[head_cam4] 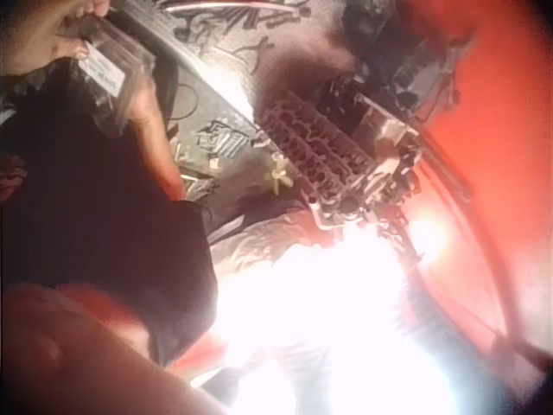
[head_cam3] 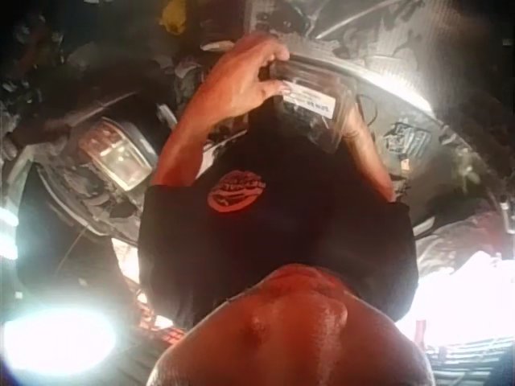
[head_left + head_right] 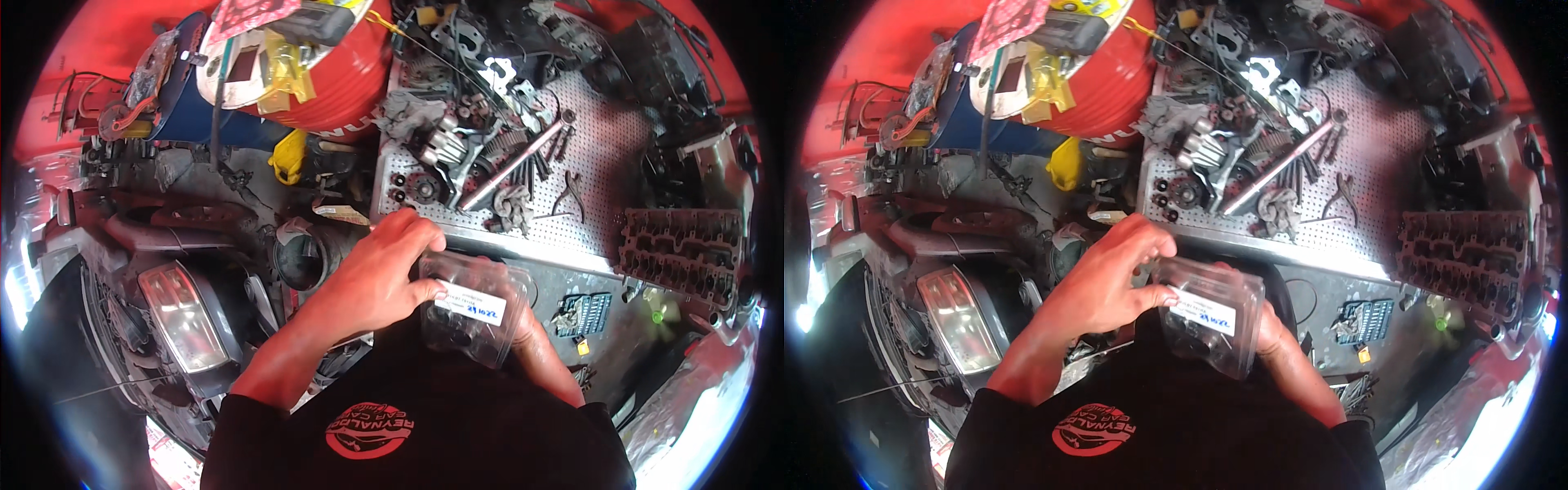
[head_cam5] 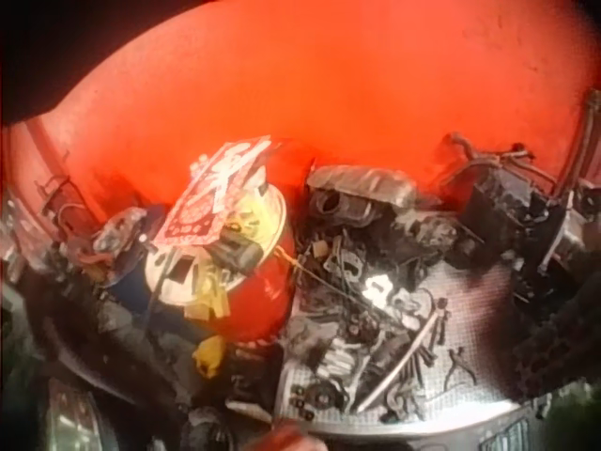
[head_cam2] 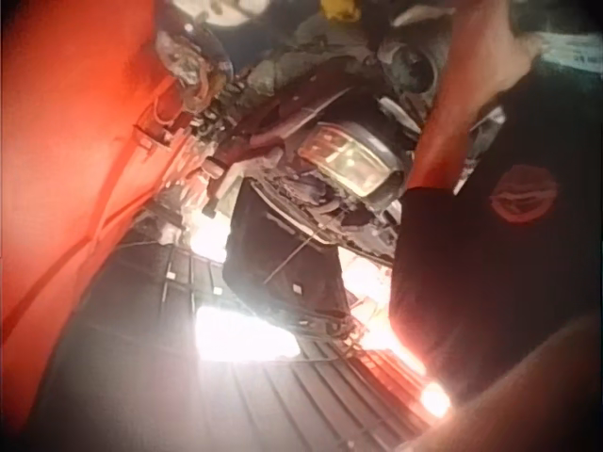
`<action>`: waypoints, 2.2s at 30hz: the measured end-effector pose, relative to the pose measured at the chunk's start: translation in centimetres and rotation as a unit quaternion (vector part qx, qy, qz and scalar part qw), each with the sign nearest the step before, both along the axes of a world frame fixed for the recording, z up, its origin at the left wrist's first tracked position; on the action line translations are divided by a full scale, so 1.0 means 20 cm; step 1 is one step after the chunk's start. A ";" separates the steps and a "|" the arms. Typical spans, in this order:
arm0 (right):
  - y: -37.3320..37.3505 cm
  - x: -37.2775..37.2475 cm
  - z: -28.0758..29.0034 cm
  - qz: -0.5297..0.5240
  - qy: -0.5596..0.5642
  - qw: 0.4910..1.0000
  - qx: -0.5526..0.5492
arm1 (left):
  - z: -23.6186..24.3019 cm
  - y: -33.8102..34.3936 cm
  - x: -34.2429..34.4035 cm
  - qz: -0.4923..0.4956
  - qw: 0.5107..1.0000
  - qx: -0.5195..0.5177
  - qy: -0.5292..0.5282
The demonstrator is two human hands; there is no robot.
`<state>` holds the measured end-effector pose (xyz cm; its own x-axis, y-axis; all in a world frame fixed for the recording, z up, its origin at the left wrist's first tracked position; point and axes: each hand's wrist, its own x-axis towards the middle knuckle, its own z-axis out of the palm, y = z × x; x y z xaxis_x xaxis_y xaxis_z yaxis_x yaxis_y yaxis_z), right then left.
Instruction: The person wipes an engine cylinder head with a cloth, touches metal shims arranged on a drum, and takes valve lifters out of a plastic package by hand.
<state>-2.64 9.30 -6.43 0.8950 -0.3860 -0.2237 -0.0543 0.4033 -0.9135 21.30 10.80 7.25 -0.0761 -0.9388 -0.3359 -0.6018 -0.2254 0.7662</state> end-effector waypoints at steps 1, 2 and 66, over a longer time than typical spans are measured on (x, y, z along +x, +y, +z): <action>0.02 -0.05 -0.02 -0.012 -0.045 0.993 0.112 | 0.02 0.00 -0.05 0.000 1.000 0.005 -0.001; 0.03 -0.10 -0.04 -0.023 -0.088 0.971 0.222 | 0.05 0.00 -0.09 -0.002 1.000 0.013 0.006; -0.22 -0.30 0.36 -0.168 -0.154 0.952 0.206 | 0.21 0.22 -0.51 0.157 0.982 -0.018 0.103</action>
<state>-8.61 4.85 0.84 0.7837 -0.5987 -0.1656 0.3852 0.6776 -0.6265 11.15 15.30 11.37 0.1567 -0.9375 -0.3108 -0.3374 -0.3466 0.8752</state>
